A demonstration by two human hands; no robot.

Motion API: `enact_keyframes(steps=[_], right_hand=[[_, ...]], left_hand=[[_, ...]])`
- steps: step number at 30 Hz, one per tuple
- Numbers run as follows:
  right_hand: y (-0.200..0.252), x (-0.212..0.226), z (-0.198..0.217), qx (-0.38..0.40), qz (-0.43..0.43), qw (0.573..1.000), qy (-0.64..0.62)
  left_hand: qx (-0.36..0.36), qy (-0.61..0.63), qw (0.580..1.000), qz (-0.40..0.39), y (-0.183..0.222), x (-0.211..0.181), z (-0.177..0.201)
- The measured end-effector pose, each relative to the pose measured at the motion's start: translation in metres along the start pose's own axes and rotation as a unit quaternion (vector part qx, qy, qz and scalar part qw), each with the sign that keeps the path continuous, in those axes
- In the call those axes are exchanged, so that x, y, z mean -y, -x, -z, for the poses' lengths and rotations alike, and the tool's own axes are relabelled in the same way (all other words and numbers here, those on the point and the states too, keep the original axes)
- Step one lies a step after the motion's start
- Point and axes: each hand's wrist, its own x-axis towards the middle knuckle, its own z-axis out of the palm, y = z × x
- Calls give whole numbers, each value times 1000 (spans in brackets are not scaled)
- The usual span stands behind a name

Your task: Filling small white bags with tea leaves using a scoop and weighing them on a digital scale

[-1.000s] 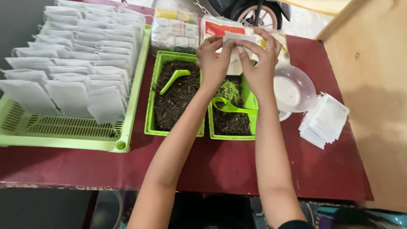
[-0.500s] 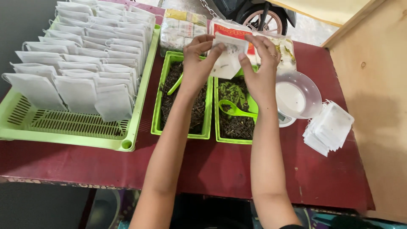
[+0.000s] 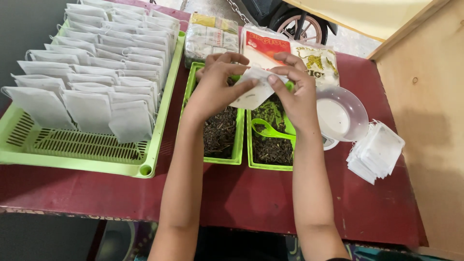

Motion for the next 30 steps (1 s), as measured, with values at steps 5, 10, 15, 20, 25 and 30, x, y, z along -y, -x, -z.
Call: enact_keyframes(steps=[5,10,15,20,25,30], right_hand=[[3,7,4,-11,-5,988,152],[5,9,7,-16,-3,986,167],[5,2,5,-1,7,988,156],[3,5,4,34,-2,990,140],[3,3,6,35,8,991,130],[2,18,14,10,-24,994,103]], left_hand=[[-41,-146,988,11,2,-2,0],[-70,-194,979,5,2,-6,-7],[-76,-239,968,-27,-2,3,-25],[-71,-229,970,-37,-4,-3,-27],[-82,-214,973,-35,-5,0,-25],[-124,-264,956,-24,-6,2,-25]])
